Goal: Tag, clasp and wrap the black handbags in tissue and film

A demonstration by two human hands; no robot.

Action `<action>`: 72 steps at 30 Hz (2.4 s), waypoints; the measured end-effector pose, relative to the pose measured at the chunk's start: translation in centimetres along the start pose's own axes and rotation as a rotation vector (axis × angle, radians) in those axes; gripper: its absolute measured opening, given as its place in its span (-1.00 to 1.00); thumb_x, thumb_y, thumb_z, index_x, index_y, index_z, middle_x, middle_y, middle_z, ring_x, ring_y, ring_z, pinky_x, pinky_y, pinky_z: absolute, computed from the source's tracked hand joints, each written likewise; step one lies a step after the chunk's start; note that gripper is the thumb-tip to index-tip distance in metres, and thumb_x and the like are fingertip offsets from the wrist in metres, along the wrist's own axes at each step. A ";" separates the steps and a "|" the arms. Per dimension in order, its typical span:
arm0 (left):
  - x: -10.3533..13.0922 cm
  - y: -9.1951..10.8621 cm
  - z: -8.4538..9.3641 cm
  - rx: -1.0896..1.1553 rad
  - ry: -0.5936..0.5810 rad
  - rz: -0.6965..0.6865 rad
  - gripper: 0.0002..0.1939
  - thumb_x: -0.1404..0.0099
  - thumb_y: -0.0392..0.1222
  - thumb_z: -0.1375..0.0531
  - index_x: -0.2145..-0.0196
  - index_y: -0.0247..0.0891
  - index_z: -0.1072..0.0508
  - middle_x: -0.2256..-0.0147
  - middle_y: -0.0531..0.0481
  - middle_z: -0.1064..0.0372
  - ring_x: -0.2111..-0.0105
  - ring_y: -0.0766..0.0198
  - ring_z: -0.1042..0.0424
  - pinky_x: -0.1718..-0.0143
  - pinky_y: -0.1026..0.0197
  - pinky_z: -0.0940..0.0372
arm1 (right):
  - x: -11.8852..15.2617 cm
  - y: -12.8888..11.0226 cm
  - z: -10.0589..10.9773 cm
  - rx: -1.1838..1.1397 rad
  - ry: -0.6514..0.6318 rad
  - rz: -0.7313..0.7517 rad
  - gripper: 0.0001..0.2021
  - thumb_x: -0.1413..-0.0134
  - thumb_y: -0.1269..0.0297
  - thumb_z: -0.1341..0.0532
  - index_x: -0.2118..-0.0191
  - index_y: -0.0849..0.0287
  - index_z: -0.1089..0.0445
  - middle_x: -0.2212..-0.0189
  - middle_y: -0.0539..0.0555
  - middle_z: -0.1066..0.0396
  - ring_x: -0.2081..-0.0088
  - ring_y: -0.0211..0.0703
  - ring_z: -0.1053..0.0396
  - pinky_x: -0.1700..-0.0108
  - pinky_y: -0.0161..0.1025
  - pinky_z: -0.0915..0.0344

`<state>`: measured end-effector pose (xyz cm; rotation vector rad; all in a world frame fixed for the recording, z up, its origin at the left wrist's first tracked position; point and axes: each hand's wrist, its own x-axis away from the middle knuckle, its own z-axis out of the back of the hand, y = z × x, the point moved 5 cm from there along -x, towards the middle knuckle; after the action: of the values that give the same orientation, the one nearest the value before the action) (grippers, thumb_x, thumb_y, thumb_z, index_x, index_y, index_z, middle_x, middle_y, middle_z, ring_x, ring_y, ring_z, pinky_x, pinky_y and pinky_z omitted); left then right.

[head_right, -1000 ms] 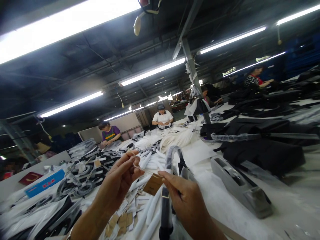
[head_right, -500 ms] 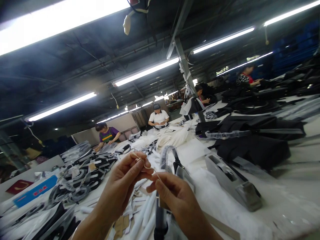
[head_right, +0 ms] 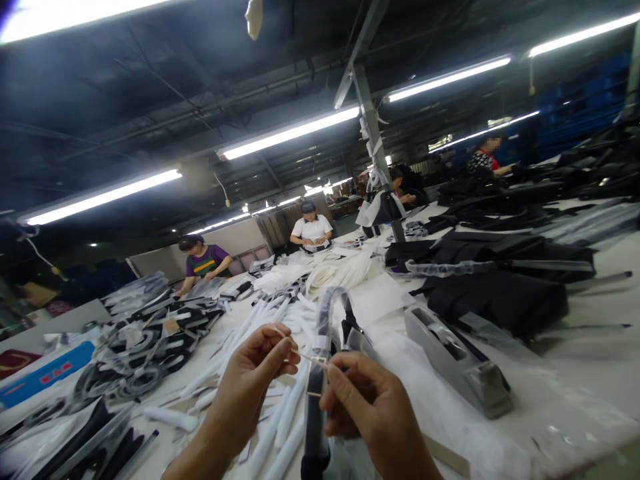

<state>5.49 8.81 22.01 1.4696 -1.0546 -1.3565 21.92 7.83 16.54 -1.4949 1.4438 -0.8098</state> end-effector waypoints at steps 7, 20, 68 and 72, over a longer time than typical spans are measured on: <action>1.0 -1.7 0.1 0.054 -0.113 0.076 -0.68 -0.16 -0.04 -0.43 0.18 -0.18 -0.52 0.49 0.11 -0.37 0.50 0.39 -0.41 0.39 0.34 -0.33 | -0.6 1.4 0.2 -0.180 -0.012 -0.132 -0.58 0.01 -0.09 -0.40 0.29 0.20 -0.41 0.73 -0.11 -0.30 0.72 -0.38 -0.21 0.64 -0.47 -0.05; 2.2 0.1 -0.7 -0.529 -0.253 -0.084 -0.78 -0.29 -0.05 -0.30 0.43 -0.23 -0.56 0.39 0.01 -0.40 0.39 0.32 -0.33 0.37 0.30 -0.18 | 0.4 0.2 -1.0 0.253 -0.023 0.113 -0.60 -0.06 -0.12 -0.33 0.32 0.18 -0.45 0.74 -0.05 -0.36 0.68 -0.26 -0.33 0.57 -0.38 -0.31; 2.2 -11.8 2.4 0.014 -0.436 0.355 -0.63 -0.15 0.08 -0.39 0.44 -0.34 -0.55 0.49 0.09 -0.29 0.46 0.38 -0.21 0.41 0.31 -0.09 | -0.6 5.0 1.7 0.660 -0.366 -0.069 -0.64 -0.27 0.02 -0.18 0.11 0.18 -0.56 0.52 0.01 -0.50 0.52 -0.20 -0.47 0.42 -0.34 -0.36; 4.5 -12.0 4.9 0.137 -0.358 0.338 -0.66 -0.24 0.03 -0.33 0.47 -0.32 -0.51 0.23 -0.03 -0.38 0.23 0.29 -0.31 0.22 0.28 -0.19 | 1.3 5.3 3.4 0.652 -0.468 -0.131 -0.67 -0.26 0.09 -0.20 -0.07 0.08 -0.45 0.37 0.04 -0.60 0.38 -0.11 -0.56 0.28 -0.30 -0.45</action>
<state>1.27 7.67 9.02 1.0966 -1.5733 -1.3461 22.89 7.39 10.19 -1.1654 0.6491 -0.8332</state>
